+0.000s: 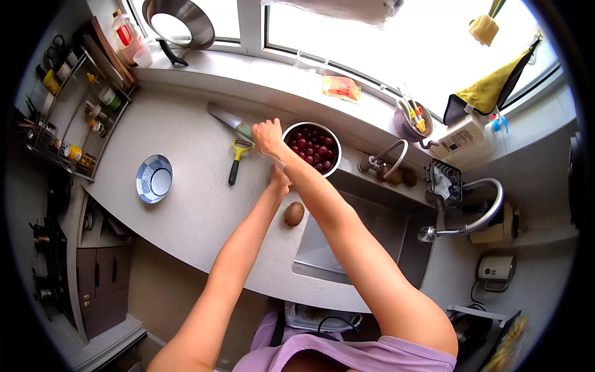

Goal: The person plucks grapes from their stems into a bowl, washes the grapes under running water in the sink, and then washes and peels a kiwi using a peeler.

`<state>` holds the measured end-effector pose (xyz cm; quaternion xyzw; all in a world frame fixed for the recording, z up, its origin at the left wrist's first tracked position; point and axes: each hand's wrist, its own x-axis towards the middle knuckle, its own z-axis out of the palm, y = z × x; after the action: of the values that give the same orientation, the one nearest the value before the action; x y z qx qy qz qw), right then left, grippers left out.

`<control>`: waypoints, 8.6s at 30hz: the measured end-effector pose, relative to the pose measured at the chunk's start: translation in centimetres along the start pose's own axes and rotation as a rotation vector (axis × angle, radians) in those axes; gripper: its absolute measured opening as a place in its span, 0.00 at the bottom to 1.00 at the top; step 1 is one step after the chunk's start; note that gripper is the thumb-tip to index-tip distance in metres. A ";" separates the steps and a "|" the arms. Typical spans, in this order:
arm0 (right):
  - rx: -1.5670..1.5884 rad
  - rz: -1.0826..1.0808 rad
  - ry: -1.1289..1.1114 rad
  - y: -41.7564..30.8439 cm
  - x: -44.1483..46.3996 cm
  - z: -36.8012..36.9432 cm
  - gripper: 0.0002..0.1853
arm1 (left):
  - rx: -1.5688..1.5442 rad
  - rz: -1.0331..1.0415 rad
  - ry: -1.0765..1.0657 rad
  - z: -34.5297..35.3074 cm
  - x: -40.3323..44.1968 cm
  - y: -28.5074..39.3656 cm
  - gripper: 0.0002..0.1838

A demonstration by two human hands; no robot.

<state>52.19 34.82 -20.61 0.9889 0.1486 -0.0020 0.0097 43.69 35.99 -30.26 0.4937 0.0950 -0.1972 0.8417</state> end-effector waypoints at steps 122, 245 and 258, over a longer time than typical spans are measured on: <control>1.037 0.536 0.424 10.0 -55.0 -13.0 0.30 | 0.115 -0.528 -0.838 19.9 -29.7 -1.5 0.29; 2.393 0.888 0.538 18.2 -48.5 6.6 0.23 | 0.215 -0.018 -0.118 27.0 -21.8 -20.2 0.16; 0.858 0.430 0.597 23.4 -50.2 6.1 0.16 | -0.291 -0.379 -0.054 29.8 -19.7 -21.2 0.18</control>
<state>11.06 -2.38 -25.97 0.8699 -0.0739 0.2196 -0.4354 15.82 5.54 -25.36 0.3352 0.1906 -0.3489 0.8541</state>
